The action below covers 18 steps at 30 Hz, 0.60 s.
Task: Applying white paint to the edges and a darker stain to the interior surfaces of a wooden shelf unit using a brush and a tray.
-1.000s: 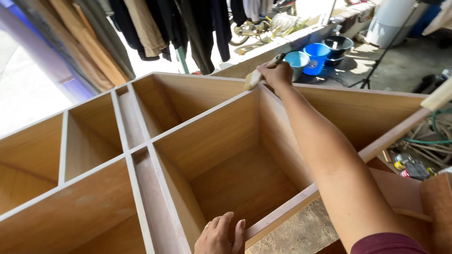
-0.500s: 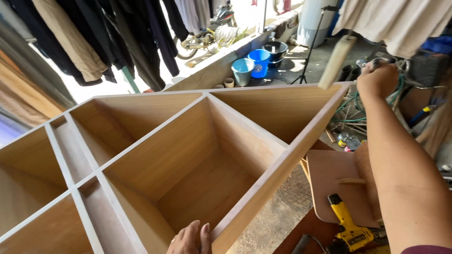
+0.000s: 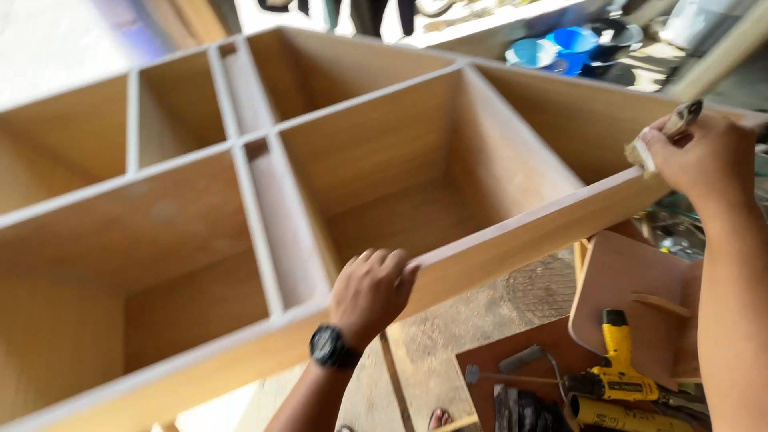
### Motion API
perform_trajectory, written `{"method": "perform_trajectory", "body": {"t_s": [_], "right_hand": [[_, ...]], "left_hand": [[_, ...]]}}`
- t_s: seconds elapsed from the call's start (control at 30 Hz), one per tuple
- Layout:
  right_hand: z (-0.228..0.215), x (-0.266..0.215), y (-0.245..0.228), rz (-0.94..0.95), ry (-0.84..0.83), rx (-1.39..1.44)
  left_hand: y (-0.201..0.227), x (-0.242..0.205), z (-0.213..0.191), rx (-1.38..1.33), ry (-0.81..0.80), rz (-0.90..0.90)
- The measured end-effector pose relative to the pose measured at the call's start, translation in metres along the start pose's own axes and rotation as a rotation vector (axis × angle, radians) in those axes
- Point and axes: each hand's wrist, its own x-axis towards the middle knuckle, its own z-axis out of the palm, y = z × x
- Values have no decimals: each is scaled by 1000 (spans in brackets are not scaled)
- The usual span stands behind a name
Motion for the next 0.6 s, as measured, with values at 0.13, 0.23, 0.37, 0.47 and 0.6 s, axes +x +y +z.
{"method": "perform_trajectory", "body": {"t_s": [0.13,0.23,0.37,0.47,0.6], "right_hand": [[-33,-32,-144,-179,9,115],[-60,-57,-250,-293,-24,147],[-91,-90,-396,-382,-48,308],[-105,-100,-510,-504,-49,406],[-106,-119,-673,-655,-46,568]], "left_hand": [[2,-25,-11,30,10,-7],[-12,-70,-17,72,-25,9],[-44,-151,-65,133,-50,-79],[-84,-217,-122,202,-5,-222],[-141,-310,-193,253,87,-493]]}}
